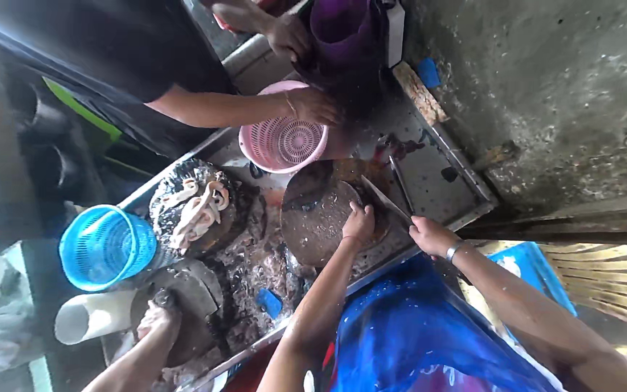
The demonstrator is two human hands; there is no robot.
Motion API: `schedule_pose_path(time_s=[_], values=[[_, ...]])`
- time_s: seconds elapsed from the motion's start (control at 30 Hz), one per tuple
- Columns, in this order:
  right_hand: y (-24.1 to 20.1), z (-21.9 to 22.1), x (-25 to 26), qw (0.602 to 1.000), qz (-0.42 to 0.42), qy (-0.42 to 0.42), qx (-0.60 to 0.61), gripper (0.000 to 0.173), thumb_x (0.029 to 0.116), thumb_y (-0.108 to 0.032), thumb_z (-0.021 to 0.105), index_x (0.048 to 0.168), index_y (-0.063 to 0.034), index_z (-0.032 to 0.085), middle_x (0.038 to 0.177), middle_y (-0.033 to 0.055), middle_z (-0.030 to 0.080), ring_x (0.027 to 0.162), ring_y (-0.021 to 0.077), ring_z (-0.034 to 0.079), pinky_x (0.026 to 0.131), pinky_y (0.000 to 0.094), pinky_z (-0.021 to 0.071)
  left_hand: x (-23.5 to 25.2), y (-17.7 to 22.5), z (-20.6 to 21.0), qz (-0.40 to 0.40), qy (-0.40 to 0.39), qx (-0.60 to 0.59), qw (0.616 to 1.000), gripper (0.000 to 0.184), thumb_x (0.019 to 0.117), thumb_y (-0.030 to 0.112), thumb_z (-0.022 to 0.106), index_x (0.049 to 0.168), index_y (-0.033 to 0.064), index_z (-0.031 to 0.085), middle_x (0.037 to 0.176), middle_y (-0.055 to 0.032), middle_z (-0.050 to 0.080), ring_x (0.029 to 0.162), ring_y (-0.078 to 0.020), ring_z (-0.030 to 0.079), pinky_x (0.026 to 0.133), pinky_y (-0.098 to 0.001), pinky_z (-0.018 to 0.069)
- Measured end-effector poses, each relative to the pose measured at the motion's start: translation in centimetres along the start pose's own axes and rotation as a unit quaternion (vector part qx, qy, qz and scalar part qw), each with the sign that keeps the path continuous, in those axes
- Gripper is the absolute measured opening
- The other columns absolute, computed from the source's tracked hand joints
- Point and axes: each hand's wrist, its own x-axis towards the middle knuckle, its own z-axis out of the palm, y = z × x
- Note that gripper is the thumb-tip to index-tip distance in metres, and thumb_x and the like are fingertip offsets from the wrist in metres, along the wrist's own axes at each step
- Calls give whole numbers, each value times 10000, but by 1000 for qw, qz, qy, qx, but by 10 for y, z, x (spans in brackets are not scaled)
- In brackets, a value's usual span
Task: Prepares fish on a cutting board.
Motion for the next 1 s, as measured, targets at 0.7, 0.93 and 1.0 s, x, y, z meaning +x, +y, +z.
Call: schedule_pose_path(time_s=[0.7, 0.93, 1.0], values=[[-10, 26, -44, 990, -35, 136, -16, 465, 1116, -261, 359, 1495, -17, 474, 1156, 231, 698, 1111, 364, 685, 987, 533, 526, 8, -17, 0, -64, 33, -110, 991, 760, 980, 675, 424, 1510, 134, 355, 1120, -244, 697, 1046, -444, 682, 830, -694, 525], [-49, -4, -84, 912, -210, 352, 26, 270, 1077, -226, 451, 1129, -8, 601, 667, 89, 558, 584, 247, 594, 542, 448, 520, 4, -6, -11, -56, 22, -88, 994, 699, 1034, 609, 367, 1523, 110, 345, 1185, -252, 682, 1109, -444, 665, 865, -681, 521], [-54, -8, -91, 887, -245, 389, 32, 272, 1074, -242, 432, 1104, -27, 595, 639, 43, 518, 533, 188, 541, 491, 389, 484, 5, -5, -11, -57, 26, -92, 994, 675, 1037, 607, 363, 1497, 113, 367, 1141, -250, 687, 1068, -445, 675, 832, -679, 527]])
